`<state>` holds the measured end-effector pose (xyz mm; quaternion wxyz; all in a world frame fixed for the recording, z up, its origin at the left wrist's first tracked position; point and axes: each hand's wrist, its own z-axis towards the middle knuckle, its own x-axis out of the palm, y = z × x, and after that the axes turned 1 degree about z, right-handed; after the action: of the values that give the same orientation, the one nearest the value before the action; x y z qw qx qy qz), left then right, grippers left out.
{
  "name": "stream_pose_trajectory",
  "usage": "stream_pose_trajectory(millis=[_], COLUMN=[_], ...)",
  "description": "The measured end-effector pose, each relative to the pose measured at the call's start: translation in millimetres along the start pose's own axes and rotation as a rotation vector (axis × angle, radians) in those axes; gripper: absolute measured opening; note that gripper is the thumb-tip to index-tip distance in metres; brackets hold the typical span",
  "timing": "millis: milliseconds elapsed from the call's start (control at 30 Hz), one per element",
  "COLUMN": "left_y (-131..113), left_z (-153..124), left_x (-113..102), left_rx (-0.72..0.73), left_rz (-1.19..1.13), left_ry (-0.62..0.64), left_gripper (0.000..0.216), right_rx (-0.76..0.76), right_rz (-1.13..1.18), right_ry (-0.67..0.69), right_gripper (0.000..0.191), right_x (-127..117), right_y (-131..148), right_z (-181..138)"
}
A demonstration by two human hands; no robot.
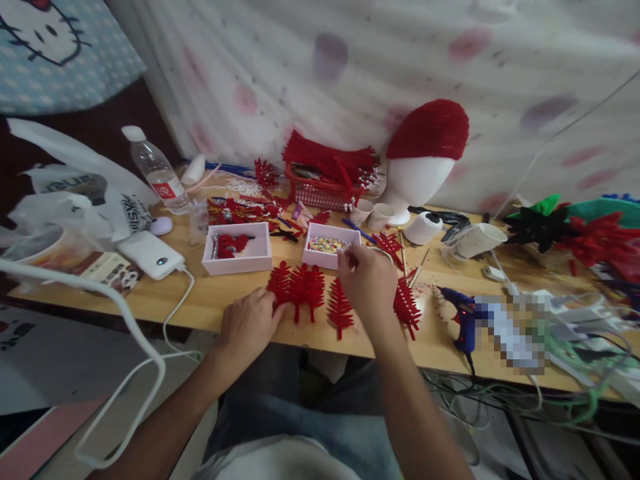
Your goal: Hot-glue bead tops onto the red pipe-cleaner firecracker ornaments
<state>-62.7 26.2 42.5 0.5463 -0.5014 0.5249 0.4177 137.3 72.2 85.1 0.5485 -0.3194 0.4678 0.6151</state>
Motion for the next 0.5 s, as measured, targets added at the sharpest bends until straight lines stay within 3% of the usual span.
stream_pose_trajectory(millis=[100,200,300,400,500], left_y=[-2,0,3,4,0], left_z=[-5,-8,-11,-16,-22], left_x=[8,18,26,33,41], left_rx=[0.003,0.017,0.032,0.071,0.152], left_rz=[-0.028,-0.066,-0.090,-0.118,-0.160], left_ry=[0.006,-0.013,-0.077,-0.167,-0.276], left_gripper=[0.029,0.021,0.018,0.019,0.021], right_rx=[-0.058,-0.155,-0.217,-0.245,-0.253], right_rz=[-0.104,-0.132,-0.131,-0.140,-0.155], right_ry=[0.139,0.339,0.470,0.577,0.627], right_gripper=[0.032,0.033,0.031,0.028,0.036], right_x=[5,30,59,82,97], right_y=[-4,-3,2,6,8], right_z=[84,146,175,187,195])
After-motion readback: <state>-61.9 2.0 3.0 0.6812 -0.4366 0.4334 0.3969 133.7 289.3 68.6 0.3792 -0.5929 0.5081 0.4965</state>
